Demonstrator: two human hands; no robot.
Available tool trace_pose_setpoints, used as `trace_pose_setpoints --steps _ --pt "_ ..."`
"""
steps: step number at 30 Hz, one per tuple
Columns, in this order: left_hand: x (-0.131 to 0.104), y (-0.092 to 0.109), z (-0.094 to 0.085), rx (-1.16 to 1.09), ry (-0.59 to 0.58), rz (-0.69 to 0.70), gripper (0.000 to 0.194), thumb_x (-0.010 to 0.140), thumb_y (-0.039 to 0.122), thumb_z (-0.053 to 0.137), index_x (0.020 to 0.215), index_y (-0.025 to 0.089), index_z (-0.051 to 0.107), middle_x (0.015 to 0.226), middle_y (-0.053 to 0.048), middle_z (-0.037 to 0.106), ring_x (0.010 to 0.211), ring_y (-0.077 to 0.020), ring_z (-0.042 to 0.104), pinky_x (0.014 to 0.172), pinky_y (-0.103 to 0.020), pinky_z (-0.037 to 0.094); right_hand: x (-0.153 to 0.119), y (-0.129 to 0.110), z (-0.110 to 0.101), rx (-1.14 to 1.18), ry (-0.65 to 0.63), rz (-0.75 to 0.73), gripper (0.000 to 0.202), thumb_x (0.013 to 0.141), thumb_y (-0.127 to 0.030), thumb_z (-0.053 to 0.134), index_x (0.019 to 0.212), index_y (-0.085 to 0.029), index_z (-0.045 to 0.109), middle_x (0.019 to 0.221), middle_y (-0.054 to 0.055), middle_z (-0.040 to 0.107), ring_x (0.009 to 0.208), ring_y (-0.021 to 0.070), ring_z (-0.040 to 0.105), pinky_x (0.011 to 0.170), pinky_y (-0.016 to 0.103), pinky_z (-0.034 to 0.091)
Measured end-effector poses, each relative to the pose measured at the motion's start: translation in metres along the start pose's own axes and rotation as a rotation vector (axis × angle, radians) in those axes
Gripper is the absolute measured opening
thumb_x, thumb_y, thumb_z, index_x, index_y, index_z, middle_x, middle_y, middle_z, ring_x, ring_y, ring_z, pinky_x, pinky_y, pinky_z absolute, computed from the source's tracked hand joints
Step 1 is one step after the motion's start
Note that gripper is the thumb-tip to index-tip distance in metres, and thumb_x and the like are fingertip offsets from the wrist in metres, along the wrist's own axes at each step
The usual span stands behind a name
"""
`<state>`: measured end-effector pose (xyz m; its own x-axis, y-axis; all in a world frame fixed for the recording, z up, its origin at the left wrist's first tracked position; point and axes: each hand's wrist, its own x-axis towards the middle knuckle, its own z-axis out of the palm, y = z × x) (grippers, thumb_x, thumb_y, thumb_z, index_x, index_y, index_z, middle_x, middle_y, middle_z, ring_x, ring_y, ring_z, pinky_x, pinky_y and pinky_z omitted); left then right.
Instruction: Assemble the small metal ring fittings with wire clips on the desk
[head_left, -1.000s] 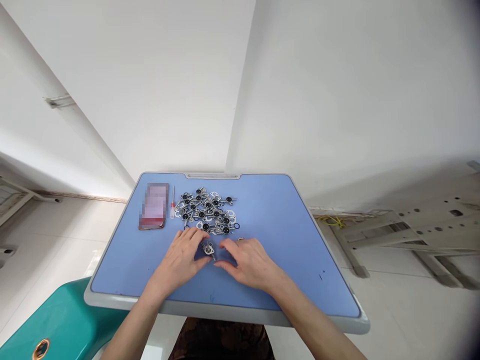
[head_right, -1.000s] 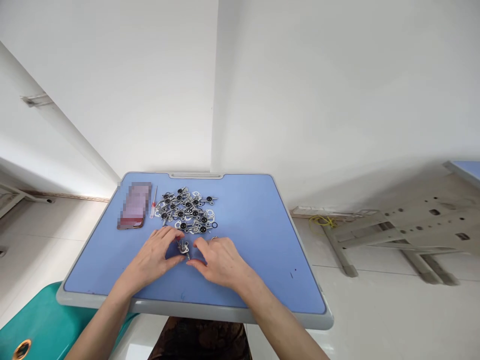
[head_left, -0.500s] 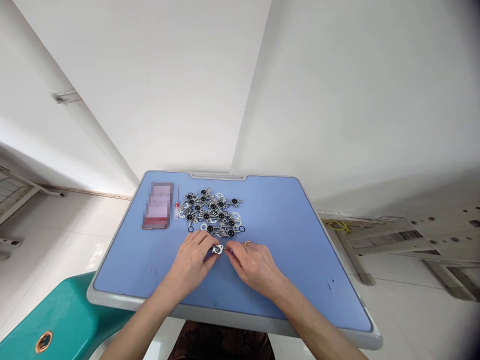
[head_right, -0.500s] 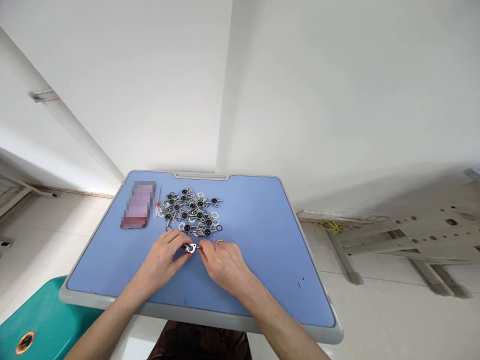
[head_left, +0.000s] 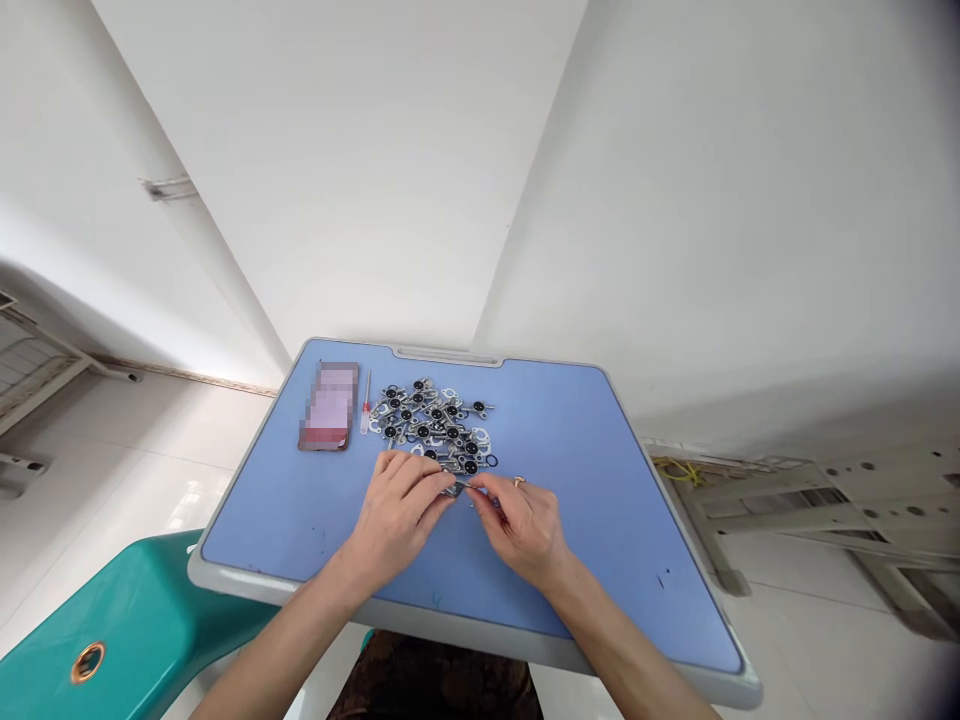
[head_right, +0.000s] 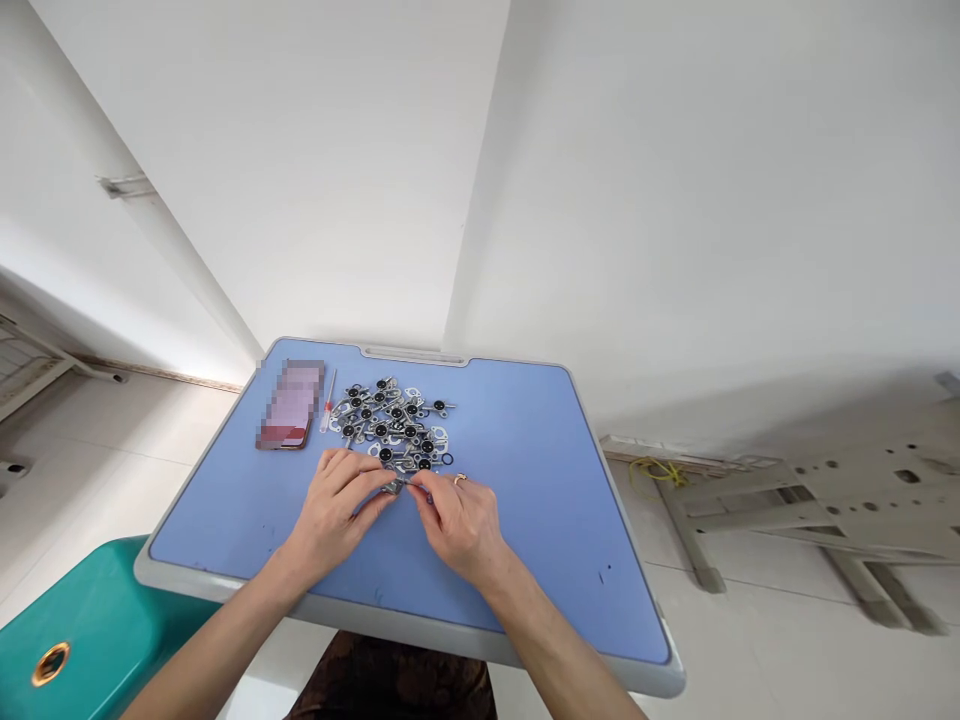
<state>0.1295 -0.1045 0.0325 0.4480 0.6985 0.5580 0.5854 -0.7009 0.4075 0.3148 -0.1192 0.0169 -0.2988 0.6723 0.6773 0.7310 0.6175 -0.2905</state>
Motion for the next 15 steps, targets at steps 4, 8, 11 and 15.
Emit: trace_pose_setpoints --steps 4,8,11,15 --pt "0.0007 -0.0011 -0.0003 0.006 -0.004 0.007 0.012 0.091 0.021 0.050 0.099 0.021 0.058 0.093 -0.004 0.063 0.085 -0.0162 0.056 0.077 -0.033 0.039 0.0015 0.0002 0.0019 0.002 -0.010 0.009 0.006 0.088 -0.015 0.051 0.092 -0.017 0.056 0.064 0.001 0.065 0.048 0.0118 0.053 0.052 0.026 0.039" --pt "0.0001 -0.0034 0.0009 0.002 -0.020 0.000 0.013 0.091 0.023 0.049 0.100 0.021 0.059 0.094 -0.005 0.063 0.088 -0.0177 0.056 0.077 -0.033 0.043 0.0009 0.0014 0.0045 -0.001 -0.014 0.011 0.006 0.089 -0.016 0.051 0.090 -0.017 0.056 0.062 0.001 0.064 0.049 0.0125 0.054 0.053 0.026 0.039" --pt "-0.0003 -0.0048 0.0020 -0.015 -0.016 0.007 0.015 0.091 0.022 0.048 0.101 0.020 0.058 0.095 -0.006 0.062 0.088 -0.0180 0.055 0.077 -0.032 0.046 0.0004 0.0025 0.0059 -0.003 -0.015 0.015 0.007 0.090 -0.017 0.049 0.090 -0.017 0.056 0.062 0.000 0.064 0.049 0.0122 0.054 0.053 0.026 0.038" --pt "-0.0001 -0.0060 0.0033 -0.025 0.003 0.038 0.016 0.091 0.021 0.048 0.103 0.019 0.058 0.094 -0.007 0.061 0.085 -0.0172 0.055 0.075 -0.031 0.048 0.0006 0.0033 0.0067 -0.004 -0.020 0.006 0.008 0.090 -0.016 0.048 0.089 -0.017 0.057 0.060 0.000 0.063 0.049 0.0121 0.054 0.052 0.026 0.037"
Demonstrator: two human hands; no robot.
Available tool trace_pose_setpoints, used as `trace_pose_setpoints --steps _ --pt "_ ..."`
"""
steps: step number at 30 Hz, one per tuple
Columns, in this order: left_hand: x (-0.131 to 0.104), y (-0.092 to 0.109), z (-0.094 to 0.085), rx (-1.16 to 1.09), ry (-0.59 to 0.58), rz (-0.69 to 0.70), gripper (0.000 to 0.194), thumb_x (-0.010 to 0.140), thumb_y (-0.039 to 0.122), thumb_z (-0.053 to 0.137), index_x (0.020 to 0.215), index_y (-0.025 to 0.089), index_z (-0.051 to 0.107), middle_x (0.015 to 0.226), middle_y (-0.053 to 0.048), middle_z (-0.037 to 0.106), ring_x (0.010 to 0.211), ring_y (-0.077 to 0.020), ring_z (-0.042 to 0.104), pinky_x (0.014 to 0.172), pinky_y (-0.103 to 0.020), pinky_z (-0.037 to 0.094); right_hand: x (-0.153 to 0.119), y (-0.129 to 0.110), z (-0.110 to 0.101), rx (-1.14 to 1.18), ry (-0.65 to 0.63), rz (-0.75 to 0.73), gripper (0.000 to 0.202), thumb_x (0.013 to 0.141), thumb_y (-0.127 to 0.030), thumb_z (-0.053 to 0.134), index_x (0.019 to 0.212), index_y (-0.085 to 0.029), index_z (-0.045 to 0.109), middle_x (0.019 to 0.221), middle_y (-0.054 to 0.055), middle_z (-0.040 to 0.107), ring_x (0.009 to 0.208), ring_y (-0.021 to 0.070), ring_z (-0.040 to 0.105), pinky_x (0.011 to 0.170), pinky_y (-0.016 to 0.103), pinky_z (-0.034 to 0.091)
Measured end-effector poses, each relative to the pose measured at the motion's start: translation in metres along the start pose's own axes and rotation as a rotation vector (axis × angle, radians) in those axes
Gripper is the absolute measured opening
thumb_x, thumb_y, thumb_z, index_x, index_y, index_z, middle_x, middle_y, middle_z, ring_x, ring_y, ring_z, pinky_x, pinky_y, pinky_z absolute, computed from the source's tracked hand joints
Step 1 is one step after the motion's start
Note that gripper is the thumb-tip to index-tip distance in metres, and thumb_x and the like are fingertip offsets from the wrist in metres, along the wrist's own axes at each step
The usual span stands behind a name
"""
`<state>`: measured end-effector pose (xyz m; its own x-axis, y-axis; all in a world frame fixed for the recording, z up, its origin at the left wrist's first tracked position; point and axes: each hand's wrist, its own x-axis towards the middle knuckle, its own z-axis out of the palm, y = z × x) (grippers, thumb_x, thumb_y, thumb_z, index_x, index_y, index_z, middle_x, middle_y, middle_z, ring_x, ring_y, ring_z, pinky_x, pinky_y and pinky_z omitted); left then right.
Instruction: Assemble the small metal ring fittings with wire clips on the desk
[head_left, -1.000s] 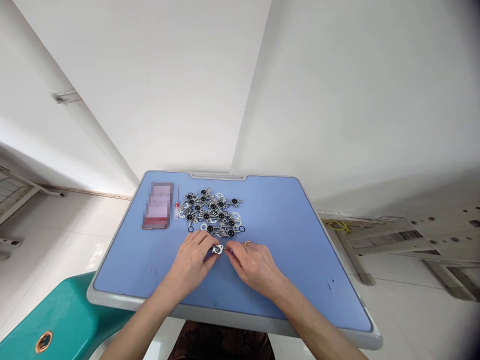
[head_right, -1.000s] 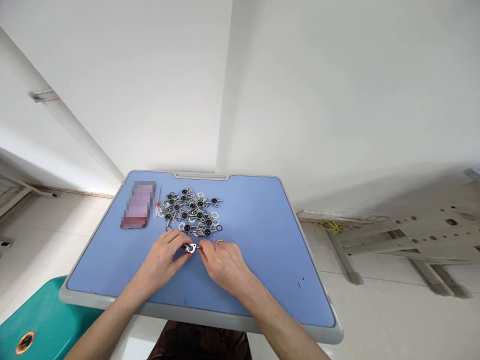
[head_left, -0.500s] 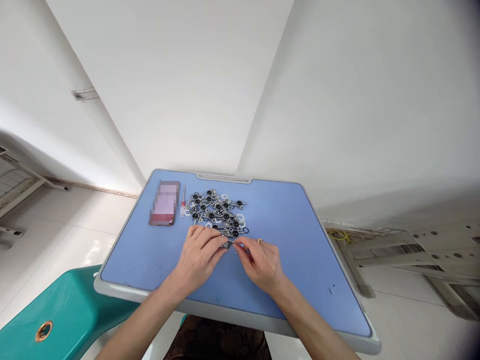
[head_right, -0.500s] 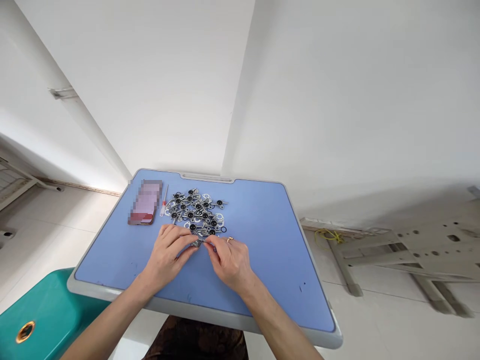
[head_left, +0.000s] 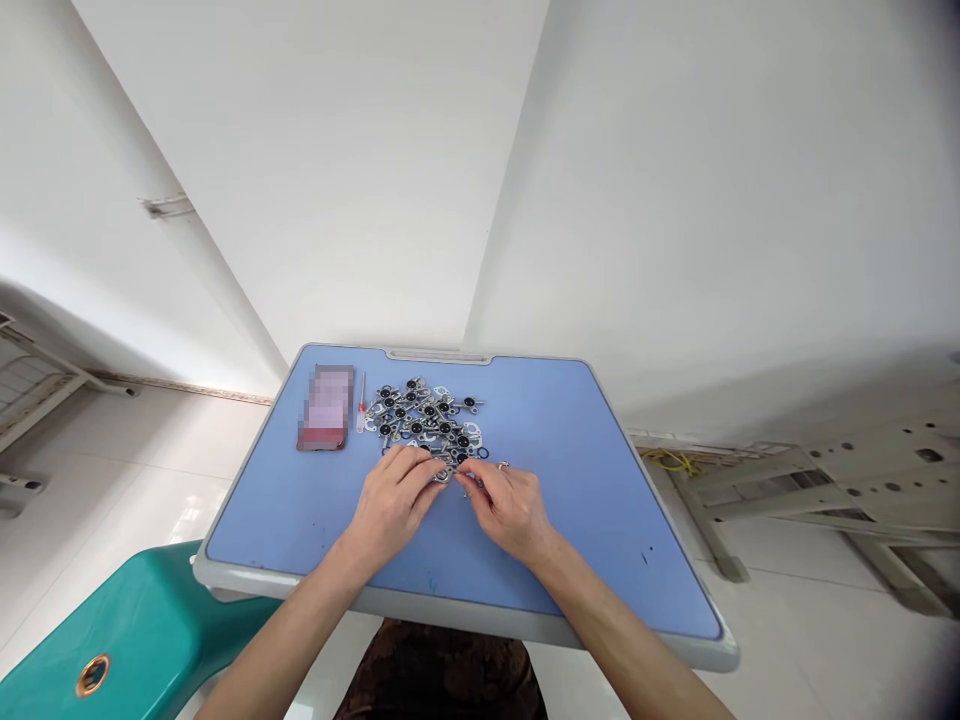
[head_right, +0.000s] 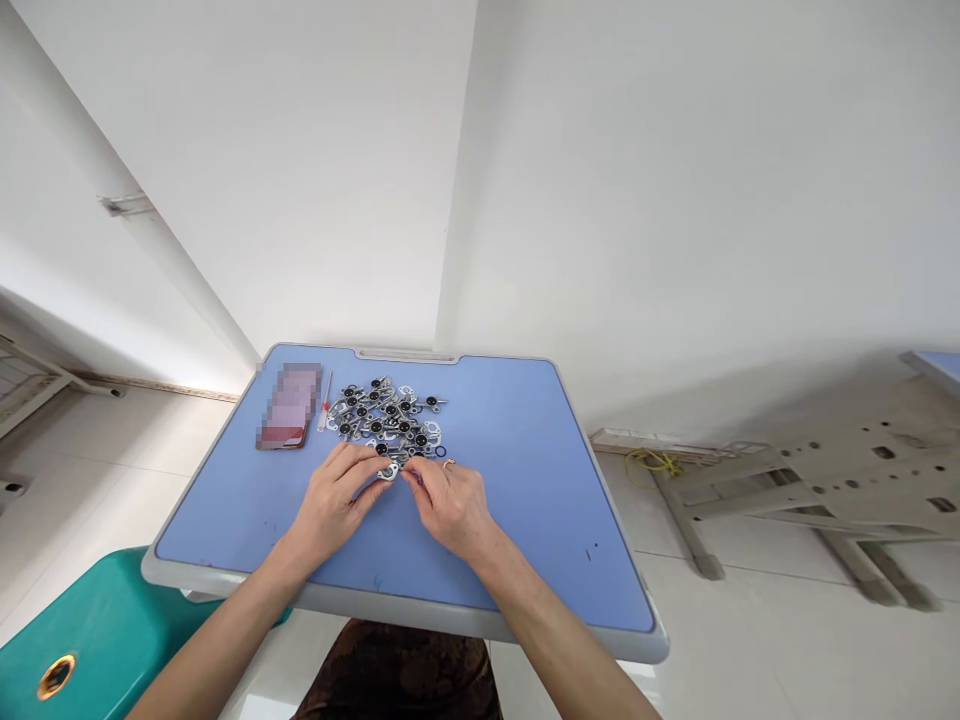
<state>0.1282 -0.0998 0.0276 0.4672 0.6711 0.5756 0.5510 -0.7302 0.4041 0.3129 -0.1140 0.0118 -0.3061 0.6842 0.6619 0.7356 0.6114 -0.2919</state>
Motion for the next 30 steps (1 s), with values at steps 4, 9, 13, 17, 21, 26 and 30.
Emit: trace_pose_setpoints --steps 4,9,13,17,21,26,30 --pt "-0.0001 -0.0016 0.0015 0.011 0.016 0.024 0.016 0.090 0.020 0.050 0.104 0.018 0.057 0.094 -0.007 0.061 0.085 -0.0176 0.055 0.074 -0.031 0.049 0.0006 0.0005 0.0009 -0.007 0.006 0.003 0.007 0.089 -0.016 0.050 0.088 -0.017 0.056 0.061 0.000 0.064 0.049 0.0120 0.054 0.053 0.025 0.038" --pt "-0.0006 -0.0033 0.0030 0.033 0.010 0.025 0.016 0.091 0.021 0.049 0.103 0.018 0.057 0.093 -0.007 0.061 0.084 -0.0178 0.055 0.074 -0.032 0.049 0.0009 0.0015 0.0033 -0.008 -0.007 0.020 0.008 0.091 -0.017 0.048 0.088 -0.017 0.056 0.062 0.000 0.065 0.050 0.0120 0.055 0.053 0.025 0.038" --pt "-0.0010 -0.0036 0.0034 0.034 -0.012 0.014 0.016 0.091 0.021 0.048 0.104 0.017 0.057 0.094 -0.008 0.060 0.085 -0.0183 0.055 0.076 -0.032 0.049 0.0008 0.0026 0.0050 -0.013 -0.038 0.039 0.011 0.091 -0.018 0.046 0.088 -0.018 0.056 0.063 0.000 0.065 0.051 0.0122 0.056 0.053 0.025 0.037" --pt "-0.0006 -0.0034 0.0035 0.022 -0.036 0.023 0.016 0.091 0.020 0.047 0.104 0.016 0.056 0.094 -0.008 0.060 0.086 -0.0187 0.055 0.076 -0.033 0.050 0.0000 0.0039 0.0060 -0.024 -0.078 0.047 0.013 0.092 -0.019 0.045 0.088 -0.018 0.057 0.064 0.000 0.065 0.052 0.0126 0.056 0.054 0.026 0.036" --pt "0.0004 -0.0023 0.0031 0.035 -0.051 0.049 0.017 0.092 0.018 0.045 0.105 0.016 0.055 0.094 -0.008 0.060 0.085 -0.0190 0.054 0.076 -0.034 0.050 -0.0005 0.0045 0.0058 -0.040 -0.094 0.040 0.014 0.093 -0.020 0.044 0.087 -0.018 0.057 0.063 0.001 0.065 0.051 0.0132 0.055 0.054 0.026 0.036" --pt "-0.0013 -0.0017 0.0044 0.077 -0.050 0.082 0.018 0.091 0.015 0.044 0.107 0.015 0.054 0.094 -0.009 0.060 0.084 -0.0189 0.053 0.075 -0.033 0.050 -0.0001 0.0050 0.0046 -0.033 -0.092 0.034 0.016 0.093 -0.020 0.043 0.086 -0.018 0.057 0.062 0.001 0.065 0.051 0.0134 0.055 0.054 0.026 0.036" --pt "-0.0047 -0.0033 0.0074 0.133 -0.026 0.128 0.021 0.091 0.015 0.045 0.110 0.015 0.053 0.095 -0.009 0.060 0.085 -0.0187 0.054 0.076 -0.033 0.050 -0.0009 0.0051 0.0052 -0.019 -0.086 0.044 0.015 0.092 -0.020 0.044 0.086 -0.018 0.057 0.063 0.001 0.065 0.051 0.0134 0.055 0.055 0.026 0.036"
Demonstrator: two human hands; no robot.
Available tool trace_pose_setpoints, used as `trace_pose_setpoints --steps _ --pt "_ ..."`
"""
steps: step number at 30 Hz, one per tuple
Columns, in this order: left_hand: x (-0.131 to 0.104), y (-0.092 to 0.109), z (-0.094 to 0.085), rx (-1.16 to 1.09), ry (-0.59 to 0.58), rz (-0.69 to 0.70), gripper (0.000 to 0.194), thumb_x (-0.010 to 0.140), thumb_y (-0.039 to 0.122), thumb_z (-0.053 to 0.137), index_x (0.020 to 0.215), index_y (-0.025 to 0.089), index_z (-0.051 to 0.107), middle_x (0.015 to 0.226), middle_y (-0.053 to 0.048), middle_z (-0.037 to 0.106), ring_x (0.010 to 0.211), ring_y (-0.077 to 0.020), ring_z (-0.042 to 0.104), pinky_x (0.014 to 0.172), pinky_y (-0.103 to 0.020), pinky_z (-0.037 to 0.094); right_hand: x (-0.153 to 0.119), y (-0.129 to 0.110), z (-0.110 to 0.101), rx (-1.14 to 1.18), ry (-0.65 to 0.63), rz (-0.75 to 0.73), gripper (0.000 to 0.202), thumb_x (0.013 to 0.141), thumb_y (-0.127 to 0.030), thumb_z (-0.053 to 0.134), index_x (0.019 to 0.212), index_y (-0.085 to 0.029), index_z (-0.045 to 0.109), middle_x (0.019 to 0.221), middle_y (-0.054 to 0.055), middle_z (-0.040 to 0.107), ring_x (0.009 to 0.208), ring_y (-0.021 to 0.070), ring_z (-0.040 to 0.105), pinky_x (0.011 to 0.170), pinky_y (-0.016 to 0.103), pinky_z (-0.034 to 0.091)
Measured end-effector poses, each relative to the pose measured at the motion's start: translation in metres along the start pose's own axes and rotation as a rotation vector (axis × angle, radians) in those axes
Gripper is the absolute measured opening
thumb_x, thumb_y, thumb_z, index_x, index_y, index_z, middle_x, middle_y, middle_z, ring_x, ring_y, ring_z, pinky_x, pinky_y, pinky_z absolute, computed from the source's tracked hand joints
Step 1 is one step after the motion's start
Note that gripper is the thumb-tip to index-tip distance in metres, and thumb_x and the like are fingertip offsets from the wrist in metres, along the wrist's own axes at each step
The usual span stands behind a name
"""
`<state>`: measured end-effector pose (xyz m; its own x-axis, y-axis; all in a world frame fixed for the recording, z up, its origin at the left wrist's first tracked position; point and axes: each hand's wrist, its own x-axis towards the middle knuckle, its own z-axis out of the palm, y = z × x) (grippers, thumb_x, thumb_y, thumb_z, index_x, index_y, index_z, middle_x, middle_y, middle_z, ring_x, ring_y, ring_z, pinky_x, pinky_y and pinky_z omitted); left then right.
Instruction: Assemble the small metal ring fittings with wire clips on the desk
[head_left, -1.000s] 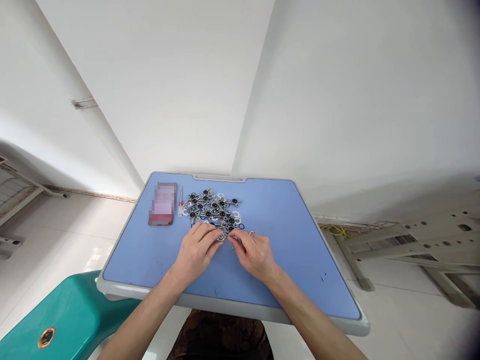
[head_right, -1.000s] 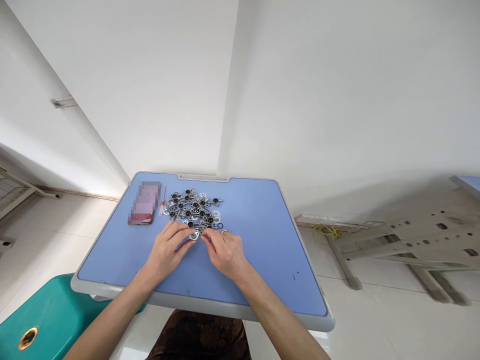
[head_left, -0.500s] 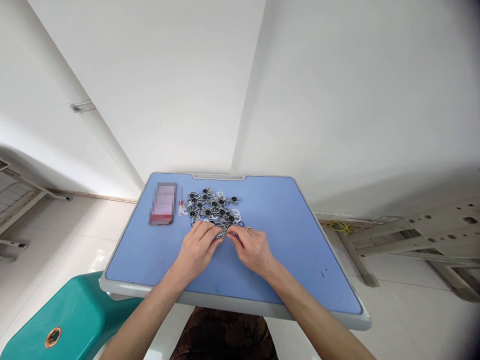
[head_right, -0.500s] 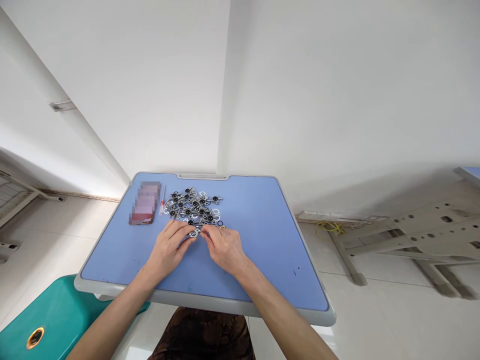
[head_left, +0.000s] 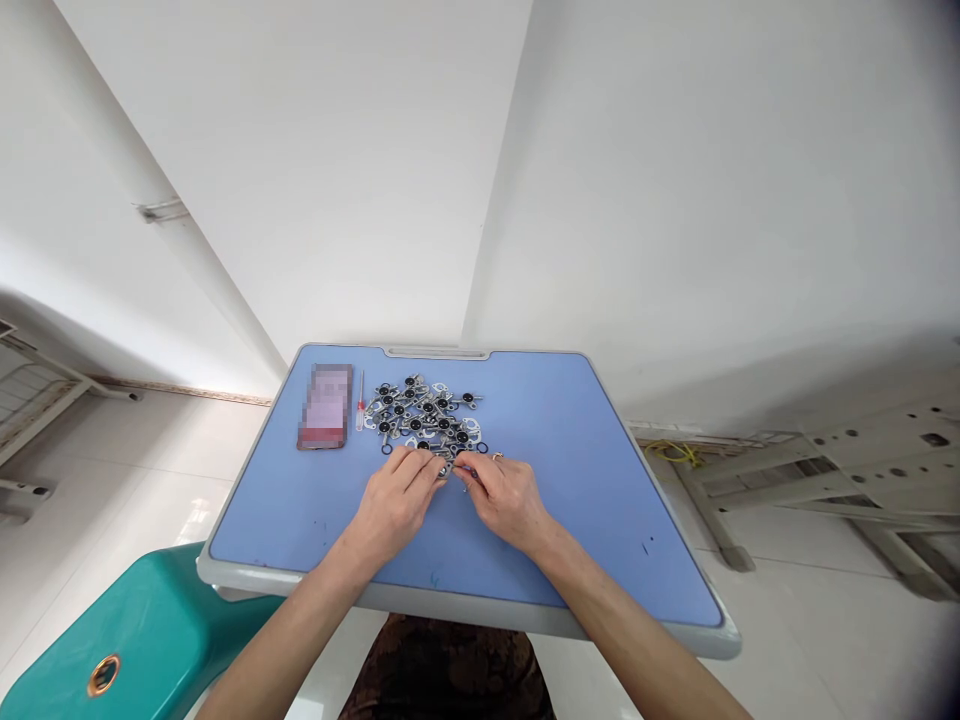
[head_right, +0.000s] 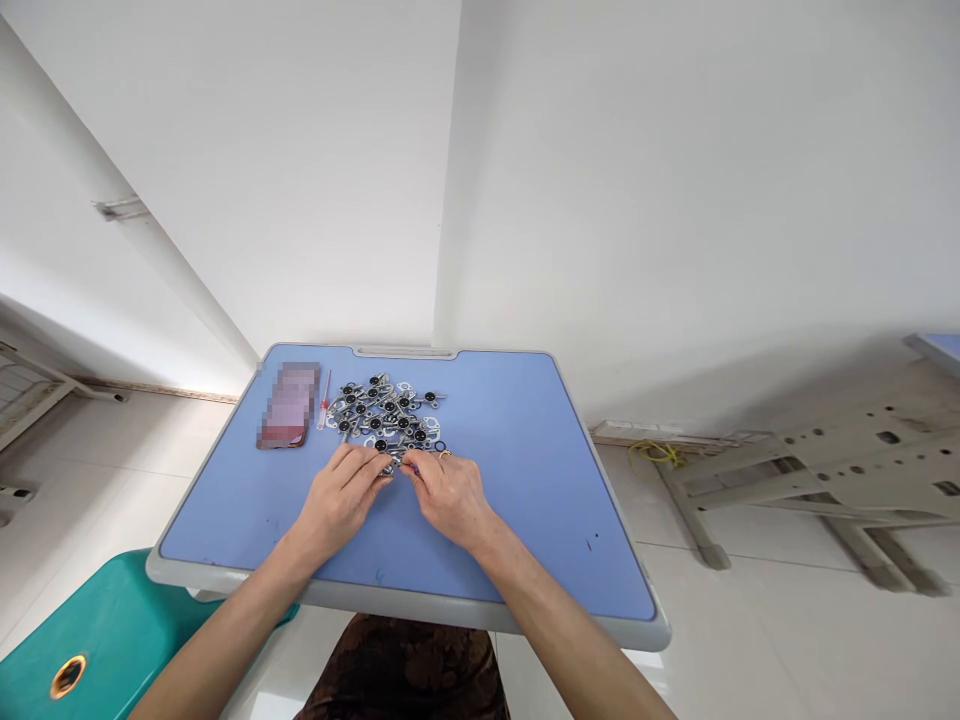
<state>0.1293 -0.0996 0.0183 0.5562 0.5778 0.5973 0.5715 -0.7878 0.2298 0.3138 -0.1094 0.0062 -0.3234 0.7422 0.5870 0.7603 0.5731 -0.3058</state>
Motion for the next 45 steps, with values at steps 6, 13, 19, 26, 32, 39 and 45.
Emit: trace_pose_setpoints --steps 6,13,19,26,32,39,45 --pt "0.000 -0.001 -0.001 -0.027 -0.029 -0.034 0.020 0.091 0.016 0.046 0.109 0.016 0.053 0.096 -0.009 0.060 0.087 -0.0195 0.055 0.077 -0.034 0.050 0.000 0.001 -0.002 0.060 -0.030 0.026 0.015 0.093 -0.023 0.044 0.086 -0.019 0.058 0.063 0.001 0.064 0.051 0.0129 0.054 0.055 0.026 0.037" --pt "0.003 -0.004 -0.002 -0.199 -0.182 -0.203 0.013 0.089 0.020 0.050 0.101 0.019 0.056 0.095 -0.006 0.059 0.090 -0.0207 0.055 0.078 -0.037 0.049 0.007 0.013 -0.035 0.205 -0.226 0.242 0.023 0.095 -0.027 0.036 0.088 -0.019 0.057 0.063 0.000 0.059 0.055 0.0135 0.053 0.055 0.025 0.039" --pt "0.001 -0.006 -0.001 -0.226 -0.259 -0.249 0.010 0.087 0.020 0.054 0.096 0.018 0.059 0.093 -0.005 0.060 0.090 -0.0198 0.055 0.078 -0.036 0.049 0.005 0.013 -0.040 0.206 -0.438 0.150 0.009 0.087 -0.020 0.051 0.082 -0.021 0.058 0.085 0.002 0.061 0.064 0.0127 0.054 0.059 0.025 0.041" --pt "0.002 -0.005 0.000 -0.189 -0.299 -0.230 0.009 0.085 0.018 0.057 0.094 0.019 0.059 0.089 -0.003 0.060 0.087 -0.0184 0.056 0.079 -0.035 0.048 -0.001 0.011 -0.026 0.126 -0.468 0.068 0.012 0.084 -0.013 0.052 0.082 -0.022 0.059 0.081 0.000 0.061 0.060 0.0125 0.055 0.053 0.025 0.037" --pt "0.002 -0.003 -0.002 -0.129 -0.342 -0.202 0.009 0.085 0.018 0.058 0.095 0.019 0.059 0.089 -0.002 0.059 0.085 -0.0183 0.055 0.078 -0.034 0.047 0.002 0.007 -0.025 0.209 -0.417 0.122 0.013 0.086 -0.014 0.049 0.081 -0.020 0.060 0.079 0.002 0.061 0.064 0.0134 0.055 0.056 0.025 0.039" --pt "0.003 -0.001 -0.001 -0.154 -0.360 -0.214 0.006 0.084 0.018 0.060 0.090 0.018 0.059 0.088 -0.002 0.060 0.086 -0.0184 0.055 0.078 -0.034 0.046 0.011 -0.004 -0.013 0.552 -0.362 0.499 0.013 0.082 -0.025 0.055 0.074 -0.018 0.063 0.067 -0.001 0.057 0.060 0.0115 0.048 0.054 0.023 0.037" --pt "0.003 -0.002 0.001 -0.169 -0.348 -0.226 0.007 0.082 0.017 0.061 0.089 0.019 0.060 0.087 -0.002 0.060 0.084 -0.0182 0.055 0.077 -0.033 0.047 0.015 0.003 -0.003 0.733 -0.482 0.653 0.014 0.075 -0.026 0.058 0.070 -0.015 0.064 0.055 -0.004 0.049 0.052 0.0087 0.040 0.051 0.022 0.032"
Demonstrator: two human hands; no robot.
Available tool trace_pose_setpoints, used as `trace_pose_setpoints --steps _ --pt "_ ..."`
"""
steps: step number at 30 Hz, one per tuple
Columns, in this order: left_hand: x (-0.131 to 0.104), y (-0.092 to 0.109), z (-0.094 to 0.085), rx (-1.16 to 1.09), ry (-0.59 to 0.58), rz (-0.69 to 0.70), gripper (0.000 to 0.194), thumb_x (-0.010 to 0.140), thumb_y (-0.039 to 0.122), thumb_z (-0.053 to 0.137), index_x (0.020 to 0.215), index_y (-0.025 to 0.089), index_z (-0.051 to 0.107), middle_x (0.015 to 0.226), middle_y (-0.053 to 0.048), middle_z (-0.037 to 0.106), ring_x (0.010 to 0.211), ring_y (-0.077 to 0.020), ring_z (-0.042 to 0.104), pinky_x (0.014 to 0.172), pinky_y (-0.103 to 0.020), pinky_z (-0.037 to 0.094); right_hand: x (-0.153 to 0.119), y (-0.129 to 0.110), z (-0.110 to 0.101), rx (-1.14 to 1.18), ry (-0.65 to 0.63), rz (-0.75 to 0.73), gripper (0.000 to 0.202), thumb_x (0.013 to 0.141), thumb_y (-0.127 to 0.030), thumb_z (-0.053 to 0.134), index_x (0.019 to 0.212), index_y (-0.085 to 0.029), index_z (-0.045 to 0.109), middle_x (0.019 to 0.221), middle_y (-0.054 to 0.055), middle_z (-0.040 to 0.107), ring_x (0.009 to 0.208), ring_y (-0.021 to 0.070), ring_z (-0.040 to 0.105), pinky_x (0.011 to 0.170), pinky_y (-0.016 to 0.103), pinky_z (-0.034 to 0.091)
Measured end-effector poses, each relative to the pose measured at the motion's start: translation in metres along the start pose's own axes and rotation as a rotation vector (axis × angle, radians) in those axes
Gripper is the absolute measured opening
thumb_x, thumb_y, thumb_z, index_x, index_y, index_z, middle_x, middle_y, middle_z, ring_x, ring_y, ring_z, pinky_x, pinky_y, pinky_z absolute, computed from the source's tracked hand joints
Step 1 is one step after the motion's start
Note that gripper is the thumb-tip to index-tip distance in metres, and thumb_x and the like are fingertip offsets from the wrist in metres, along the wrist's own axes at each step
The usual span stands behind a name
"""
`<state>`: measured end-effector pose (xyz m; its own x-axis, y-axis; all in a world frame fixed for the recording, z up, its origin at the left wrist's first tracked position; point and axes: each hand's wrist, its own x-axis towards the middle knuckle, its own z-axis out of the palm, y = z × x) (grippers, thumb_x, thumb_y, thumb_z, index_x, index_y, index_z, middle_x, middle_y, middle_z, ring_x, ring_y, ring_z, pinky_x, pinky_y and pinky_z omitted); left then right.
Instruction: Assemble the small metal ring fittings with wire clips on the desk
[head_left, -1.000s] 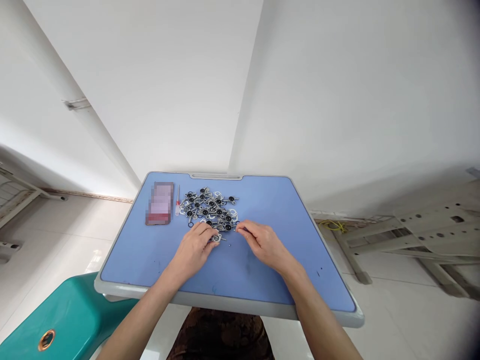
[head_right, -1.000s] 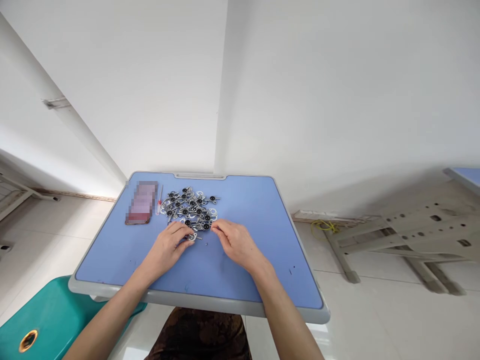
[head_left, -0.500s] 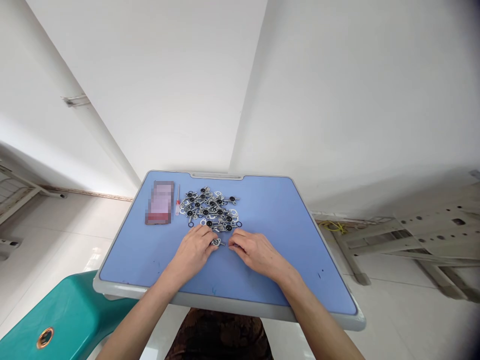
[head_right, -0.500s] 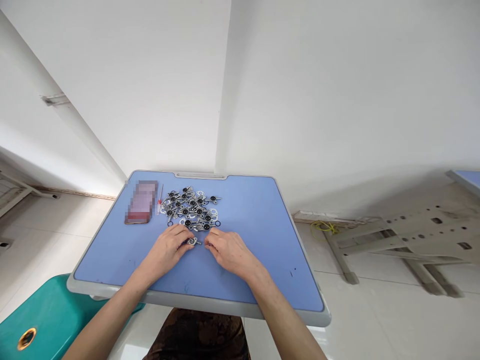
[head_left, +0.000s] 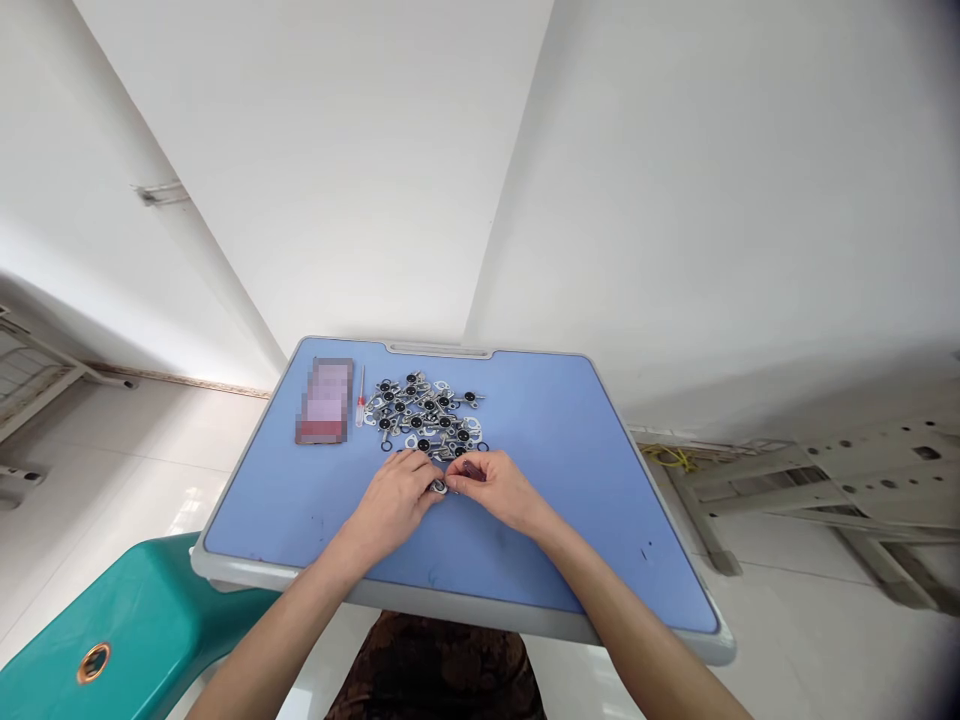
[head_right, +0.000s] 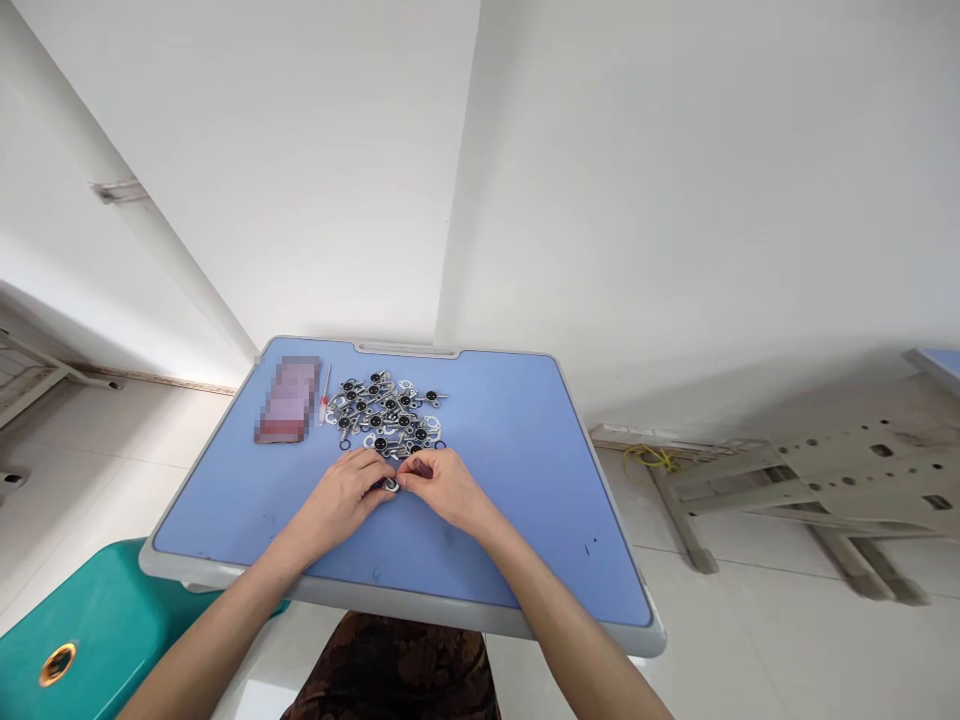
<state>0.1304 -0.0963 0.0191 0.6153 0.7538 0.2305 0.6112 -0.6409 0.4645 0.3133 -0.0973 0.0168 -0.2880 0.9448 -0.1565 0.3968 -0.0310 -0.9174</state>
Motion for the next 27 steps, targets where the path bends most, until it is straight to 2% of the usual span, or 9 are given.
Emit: trace_pose_setpoints --steps 12,17,20,24,27 --pt "0.001 0.001 -0.001 -0.040 0.001 -0.008 0.009 0.082 0.017 0.062 0.090 0.019 0.063 0.087 -0.002 0.061 0.084 -0.0180 0.056 0.077 -0.033 0.047 0.006 -0.004 -0.004 0.102 -0.050 0.068 0.008 0.068 -0.022 0.059 0.065 -0.015 0.061 0.057 -0.003 0.055 0.054 0.0095 0.045 0.053 0.023 0.034" --pt "0.000 0.000 0.001 -0.053 0.013 -0.003 0.009 0.083 0.018 0.061 0.091 0.020 0.062 0.088 -0.002 0.061 0.085 -0.0180 0.057 0.077 -0.033 0.048 0.004 -0.002 -0.006 0.053 -0.047 0.025 0.008 0.074 -0.021 0.054 0.072 -0.016 0.060 0.063 -0.001 0.061 0.059 0.0113 0.050 0.058 0.024 0.038" --pt "0.000 -0.001 0.001 -0.047 0.015 -0.013 0.008 0.083 0.018 0.061 0.090 0.020 0.062 0.088 -0.002 0.061 0.087 -0.0183 0.057 0.078 -0.033 0.048 -0.001 -0.004 -0.011 0.051 0.022 0.016 0.012 0.078 -0.027 0.054 0.077 -0.016 0.059 0.065 -0.001 0.061 0.061 0.0121 0.051 0.060 0.025 0.040" --pt "0.000 -0.001 0.002 -0.033 0.015 -0.017 0.008 0.082 0.019 0.061 0.090 0.021 0.061 0.090 -0.002 0.061 0.086 -0.0186 0.058 0.078 -0.034 0.047 -0.009 -0.006 -0.021 0.189 0.082 0.015 0.022 0.083 -0.036 0.048 0.090 -0.017 0.058 0.075 0.001 0.058 0.053 0.0092 0.045 0.051 0.024 0.038" --pt "-0.001 -0.001 0.001 -0.046 0.017 -0.018 0.011 0.082 0.017 0.060 0.092 0.021 0.061 0.091 -0.002 0.061 0.086 -0.0181 0.057 0.078 -0.034 0.047 -0.013 -0.007 -0.027 0.283 0.078 -0.028 0.027 0.085 -0.040 0.047 0.093 -0.018 0.059 0.074 0.002 0.056 0.060 0.0116 0.050 0.059 0.026 0.043"
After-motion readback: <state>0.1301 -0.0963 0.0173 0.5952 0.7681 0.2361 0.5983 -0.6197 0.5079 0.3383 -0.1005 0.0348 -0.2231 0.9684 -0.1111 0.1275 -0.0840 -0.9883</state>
